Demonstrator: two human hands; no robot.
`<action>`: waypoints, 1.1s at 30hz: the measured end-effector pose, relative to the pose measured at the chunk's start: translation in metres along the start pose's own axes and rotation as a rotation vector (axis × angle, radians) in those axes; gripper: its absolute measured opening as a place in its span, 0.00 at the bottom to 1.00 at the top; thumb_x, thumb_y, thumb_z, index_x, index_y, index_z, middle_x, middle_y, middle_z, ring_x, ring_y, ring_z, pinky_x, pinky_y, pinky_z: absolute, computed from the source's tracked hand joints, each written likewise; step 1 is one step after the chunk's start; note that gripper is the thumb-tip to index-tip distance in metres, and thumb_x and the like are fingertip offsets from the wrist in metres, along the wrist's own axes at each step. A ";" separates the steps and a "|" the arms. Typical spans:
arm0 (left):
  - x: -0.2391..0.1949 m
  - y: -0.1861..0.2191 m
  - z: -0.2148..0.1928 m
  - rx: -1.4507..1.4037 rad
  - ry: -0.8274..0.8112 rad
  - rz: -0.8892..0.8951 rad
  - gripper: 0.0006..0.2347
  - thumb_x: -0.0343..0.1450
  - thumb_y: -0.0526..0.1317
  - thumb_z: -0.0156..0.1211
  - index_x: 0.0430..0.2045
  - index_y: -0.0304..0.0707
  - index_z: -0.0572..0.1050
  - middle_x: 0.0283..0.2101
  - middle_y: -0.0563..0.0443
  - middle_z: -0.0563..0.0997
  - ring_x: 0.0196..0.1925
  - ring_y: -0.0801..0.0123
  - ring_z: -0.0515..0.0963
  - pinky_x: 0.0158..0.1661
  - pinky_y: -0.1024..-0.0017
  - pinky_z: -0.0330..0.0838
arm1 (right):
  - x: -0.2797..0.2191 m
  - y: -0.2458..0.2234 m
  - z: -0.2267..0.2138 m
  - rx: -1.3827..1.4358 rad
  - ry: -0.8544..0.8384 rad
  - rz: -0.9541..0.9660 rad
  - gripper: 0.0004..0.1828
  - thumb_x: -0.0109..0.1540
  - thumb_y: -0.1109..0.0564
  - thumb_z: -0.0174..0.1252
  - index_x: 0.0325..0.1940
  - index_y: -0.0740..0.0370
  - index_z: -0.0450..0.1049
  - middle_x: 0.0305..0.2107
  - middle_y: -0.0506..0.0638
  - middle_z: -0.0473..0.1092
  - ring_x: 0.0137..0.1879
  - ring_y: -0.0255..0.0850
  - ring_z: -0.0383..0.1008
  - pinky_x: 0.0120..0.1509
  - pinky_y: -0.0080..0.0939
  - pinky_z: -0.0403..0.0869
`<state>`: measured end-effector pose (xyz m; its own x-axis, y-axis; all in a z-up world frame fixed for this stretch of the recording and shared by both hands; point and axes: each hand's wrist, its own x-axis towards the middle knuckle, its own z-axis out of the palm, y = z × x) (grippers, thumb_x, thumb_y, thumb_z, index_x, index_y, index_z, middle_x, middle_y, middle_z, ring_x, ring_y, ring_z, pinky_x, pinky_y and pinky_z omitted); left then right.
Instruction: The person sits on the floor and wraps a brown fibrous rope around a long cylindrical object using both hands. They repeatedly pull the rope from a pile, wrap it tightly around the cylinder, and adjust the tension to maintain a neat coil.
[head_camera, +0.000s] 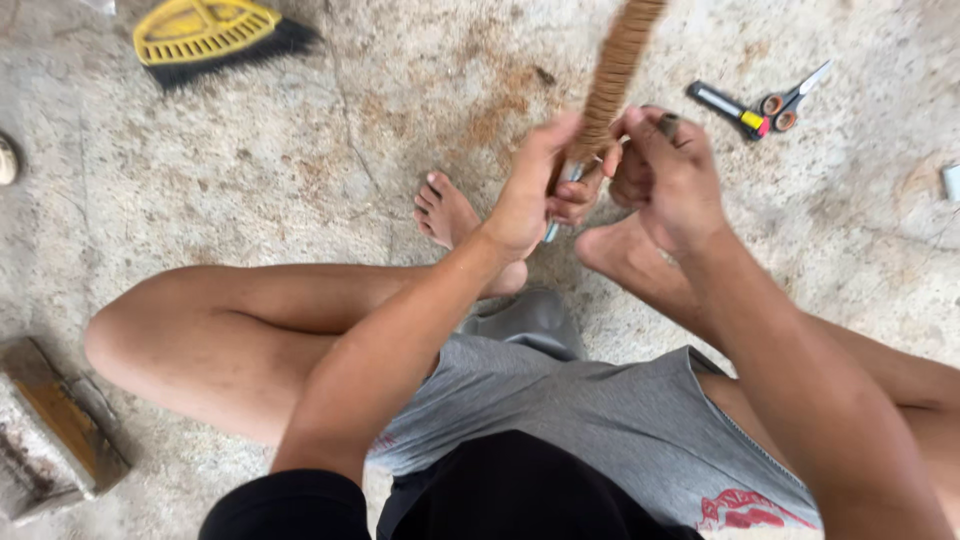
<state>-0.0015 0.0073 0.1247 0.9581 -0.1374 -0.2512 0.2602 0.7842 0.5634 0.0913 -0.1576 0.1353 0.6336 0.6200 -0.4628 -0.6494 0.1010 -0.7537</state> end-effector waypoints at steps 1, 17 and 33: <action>0.001 0.000 -0.003 -0.300 -0.069 -0.018 0.34 0.76 0.68 0.40 0.41 0.28 0.78 0.20 0.61 0.55 0.17 0.81 0.51 0.18 0.80 0.48 | 0.005 0.006 0.002 -0.003 0.055 0.012 0.16 0.74 0.50 0.56 0.33 0.57 0.67 0.18 0.39 0.57 0.20 0.27 0.49 0.23 0.32 0.51; 0.046 -0.058 -0.064 0.018 0.687 -0.063 0.19 0.78 0.56 0.48 0.37 0.38 0.73 0.18 0.60 0.64 0.13 0.78 0.59 0.14 0.75 0.49 | 0.091 0.125 -0.004 -0.412 0.482 -0.225 0.14 0.68 0.58 0.53 0.28 0.63 0.73 0.18 0.45 0.70 0.21 0.30 0.66 0.22 0.36 0.65; 0.060 -0.083 -0.195 1.241 1.189 0.147 0.14 0.74 0.47 0.60 0.52 0.48 0.81 0.31 0.45 0.80 0.31 0.57 0.80 0.32 0.61 0.74 | 0.169 0.225 -0.028 -0.847 0.580 -0.194 0.19 0.69 0.51 0.56 0.29 0.67 0.69 0.18 0.54 0.67 0.24 0.42 0.63 0.31 0.48 0.65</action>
<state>0.0111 0.0523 -0.0906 0.5226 0.8232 -0.2220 0.6632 -0.2289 0.7125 0.0643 -0.0515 -0.1259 0.9458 0.1598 -0.2828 -0.1494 -0.5589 -0.8156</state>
